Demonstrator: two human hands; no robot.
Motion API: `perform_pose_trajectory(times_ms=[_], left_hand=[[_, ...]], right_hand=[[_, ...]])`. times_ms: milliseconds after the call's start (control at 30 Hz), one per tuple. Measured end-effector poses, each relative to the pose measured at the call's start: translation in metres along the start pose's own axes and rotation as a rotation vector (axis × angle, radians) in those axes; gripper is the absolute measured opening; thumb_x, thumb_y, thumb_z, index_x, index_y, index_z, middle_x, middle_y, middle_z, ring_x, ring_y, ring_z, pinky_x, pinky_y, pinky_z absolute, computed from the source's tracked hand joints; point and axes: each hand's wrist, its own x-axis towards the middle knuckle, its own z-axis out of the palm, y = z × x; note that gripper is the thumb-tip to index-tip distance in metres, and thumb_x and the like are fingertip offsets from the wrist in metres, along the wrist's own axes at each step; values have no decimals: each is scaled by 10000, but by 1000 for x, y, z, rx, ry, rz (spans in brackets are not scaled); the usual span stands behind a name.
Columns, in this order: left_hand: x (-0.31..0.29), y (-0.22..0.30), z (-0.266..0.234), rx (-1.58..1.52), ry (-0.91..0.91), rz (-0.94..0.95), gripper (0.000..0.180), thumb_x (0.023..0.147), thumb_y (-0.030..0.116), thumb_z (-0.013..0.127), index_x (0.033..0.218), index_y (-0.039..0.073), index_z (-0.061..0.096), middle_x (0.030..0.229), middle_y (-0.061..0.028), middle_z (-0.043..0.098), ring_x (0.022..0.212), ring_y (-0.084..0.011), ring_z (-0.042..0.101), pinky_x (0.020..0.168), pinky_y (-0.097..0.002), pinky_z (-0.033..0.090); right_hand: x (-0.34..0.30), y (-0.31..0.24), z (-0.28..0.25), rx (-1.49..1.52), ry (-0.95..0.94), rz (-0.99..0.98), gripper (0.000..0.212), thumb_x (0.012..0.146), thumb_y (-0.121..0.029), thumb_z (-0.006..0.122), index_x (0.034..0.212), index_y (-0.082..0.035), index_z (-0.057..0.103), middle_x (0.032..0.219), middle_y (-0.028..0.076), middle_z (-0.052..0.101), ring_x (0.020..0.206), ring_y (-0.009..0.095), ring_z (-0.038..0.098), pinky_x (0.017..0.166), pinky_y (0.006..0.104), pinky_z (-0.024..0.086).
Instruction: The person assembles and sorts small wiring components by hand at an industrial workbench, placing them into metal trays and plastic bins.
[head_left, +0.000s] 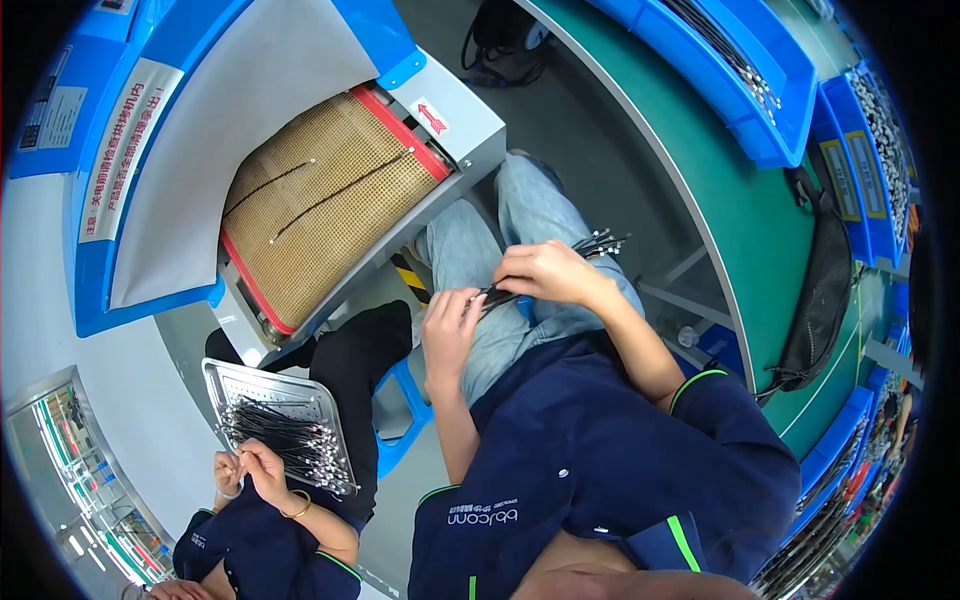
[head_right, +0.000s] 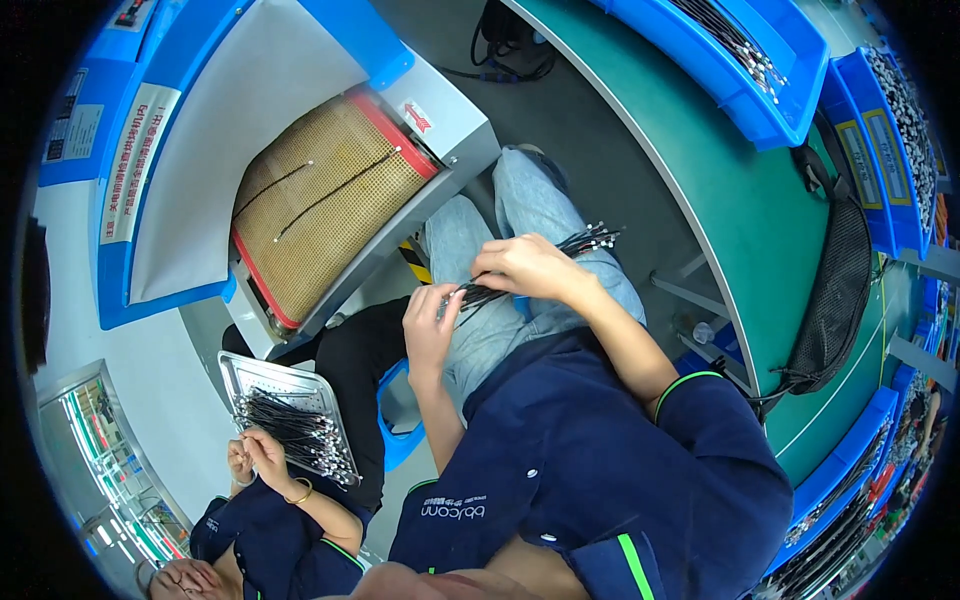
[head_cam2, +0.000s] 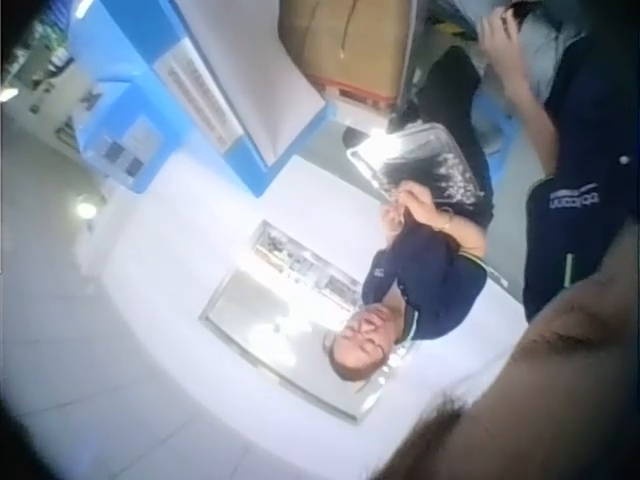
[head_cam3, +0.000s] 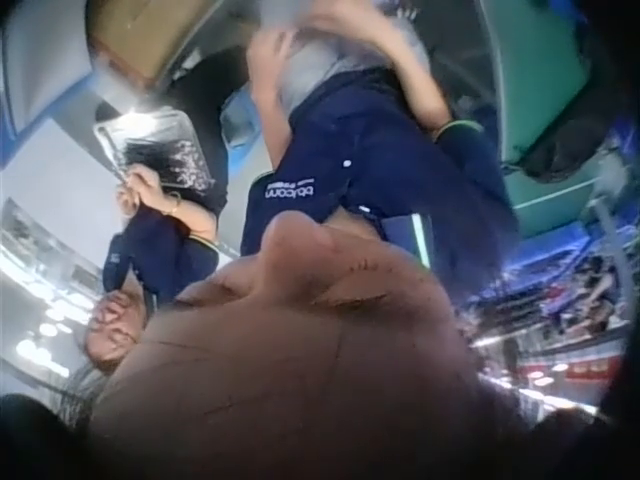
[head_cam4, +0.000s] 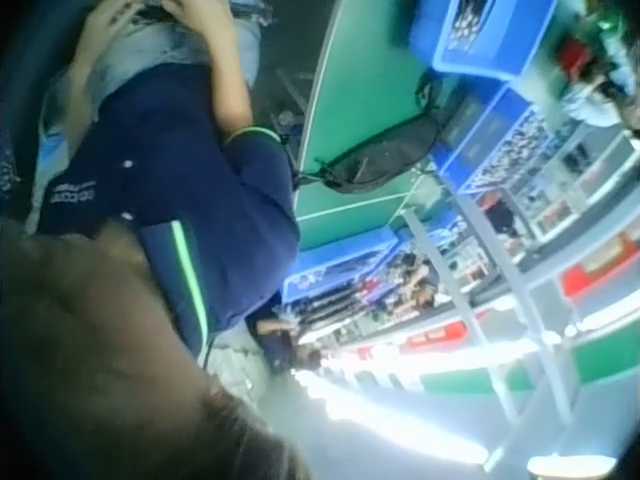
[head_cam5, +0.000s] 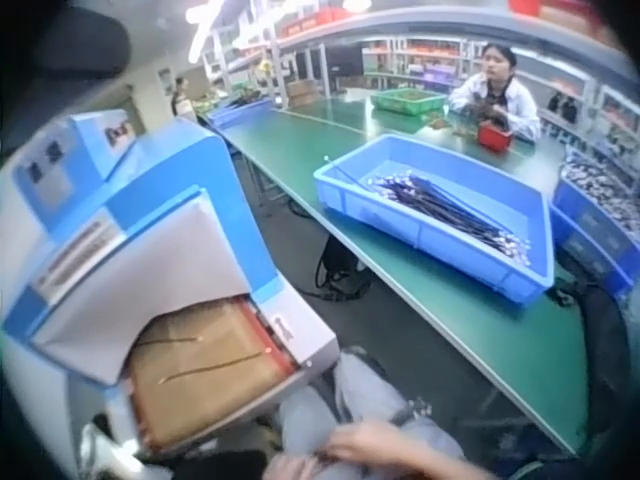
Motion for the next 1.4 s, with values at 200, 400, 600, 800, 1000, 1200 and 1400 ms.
perform_pose_trajectory(times_ms=[200, 400, 600, 800, 1000, 1200, 1400], left_hand=[[0, -5, 5, -49, 74, -20, 116, 777, 81, 709, 854, 27, 641, 833, -90, 638, 790, -260, 601, 698, -356, 477], [-4, -1, 12, -80, 113, -24, 122, 777, 65, 707, 878, 25, 651, 840, -89, 647, 774, -250, 606, 680, -341, 482], [-5, 4, 13, -93, 112, -62, 150, 758, 25, 714, 891, 19, 647, 838, -98, 651, 748, -252, 609, 670, -341, 487], [-5, -7, 17, -45, 142, 142, 180, 746, -13, 707, 907, 13, 634, 832, -96, 648, 750, -250, 611, 665, -325, 486], [-4, 4, 18, -92, 123, 20, 164, 743, -28, 707, 888, 12, 643, 825, -96, 649, 757, -248, 616, 667, -327, 491], [-5, -10, 22, 28, 170, 176, 177, 736, -16, 721, 890, 11, 638, 804, -92, 645, 748, -246, 615, 667, -332, 491], [-5, -10, 19, 9, 153, 159, 149, 739, -25, 714, 852, 11, 625, 803, -92, 644, 747, -247, 616, 668, -329, 492]], right_hand=[[-4, 3, -13, -26, 59, -34, 84, 787, -127, 669, 858, -83, 662, 833, 30, 638, 714, 240, 639, 611, 341, 504], [-6, 1, -12, -9, 70, -33, 86, 790, -122, 671, 860, -72, 662, 828, 32, 638, 712, 239, 641, 608, 334, 504], [-10, 6, -13, 10, 66, -19, 87, 792, -127, 673, 860, -74, 662, 826, 37, 639, 696, 248, 639, 603, 336, 503], [-11, 12, -14, 23, 52, -27, 84, 789, -123, 674, 860, -79, 665, 823, 39, 639, 694, 251, 637, 602, 335, 502], [-14, 13, -16, 33, 47, -7, 82, 794, -134, 671, 858, -83, 665, 820, 38, 638, 697, 250, 637, 600, 334, 502], [-14, 14, -13, 49, 55, -26, 81, 799, -136, 669, 860, -83, 669, 821, 39, 638, 696, 247, 635, 602, 329, 501], [-13, 11, -15, 48, 48, -26, 85, 797, -131, 670, 863, -76, 669, 824, 38, 643, 696, 245, 637, 602, 328, 502]])
